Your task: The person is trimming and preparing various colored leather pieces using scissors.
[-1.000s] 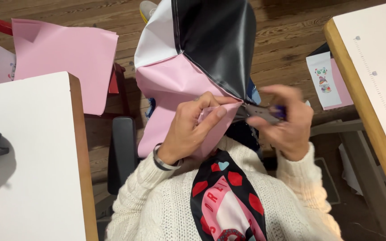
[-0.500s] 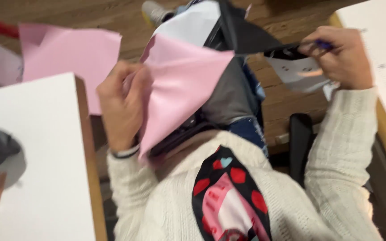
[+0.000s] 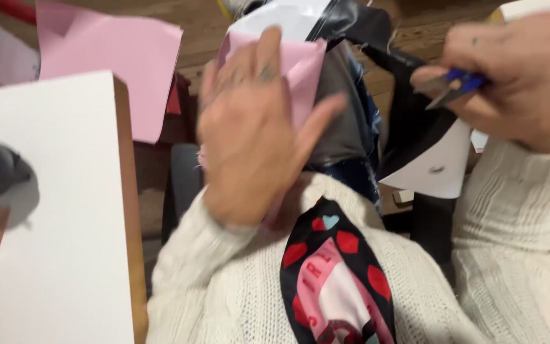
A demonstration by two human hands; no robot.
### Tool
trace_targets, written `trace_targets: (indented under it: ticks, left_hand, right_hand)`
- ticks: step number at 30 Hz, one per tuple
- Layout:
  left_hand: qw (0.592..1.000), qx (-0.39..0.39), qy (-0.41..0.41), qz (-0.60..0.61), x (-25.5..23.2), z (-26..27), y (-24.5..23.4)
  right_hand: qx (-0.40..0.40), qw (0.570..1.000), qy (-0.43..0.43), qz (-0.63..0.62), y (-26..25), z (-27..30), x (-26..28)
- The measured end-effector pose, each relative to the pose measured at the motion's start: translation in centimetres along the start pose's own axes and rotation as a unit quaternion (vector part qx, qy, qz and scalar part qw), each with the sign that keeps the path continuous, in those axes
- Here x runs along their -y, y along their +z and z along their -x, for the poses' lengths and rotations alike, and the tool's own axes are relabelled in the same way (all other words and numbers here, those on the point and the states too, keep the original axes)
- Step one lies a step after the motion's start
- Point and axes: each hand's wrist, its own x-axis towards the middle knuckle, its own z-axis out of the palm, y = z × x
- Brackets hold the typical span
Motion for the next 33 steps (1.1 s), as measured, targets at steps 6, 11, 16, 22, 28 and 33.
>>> trace_targets:
  ticks: [6, 11, 16, 22, 28, 33]
  left_hand:
    - [0.997, -0.056, 0.045, 0.023, 2.4, -0.5, 8.1]
    - [0.945, -0.247, 0.177, -0.126, 5.3, -3.3, 6.2]
    - [0.870, -0.403, 0.239, -0.151, 3.0, -6.5, 0.6]
    - [0.939, -0.240, 0.193, -0.150, 5.0, -2.8, 7.9]
    - [0.985, -0.019, 0.148, -0.092, 6.6, 2.2, 18.3]
    - [0.993, -0.038, 0.109, -0.017, 4.4, 2.6, 15.0]
  right_hand:
    - [-0.002, 1.000, 0.001, 0.023, -2.7, 0.2, 0.8]
    - [-0.096, 0.972, 0.029, 0.213, 0.6, 5.1, -4.7]
    - [-0.287, 0.941, -0.084, 0.161, 3.9, 11.1, -6.8]
    - [-0.205, 0.815, -0.006, 0.542, 7.4, 9.3, -8.1]
    - [-0.044, 0.931, 0.136, 0.336, 13.7, 10.0, -9.0]
    - [-0.129, 0.940, 0.253, -0.189, 14.6, 11.4, -2.3]
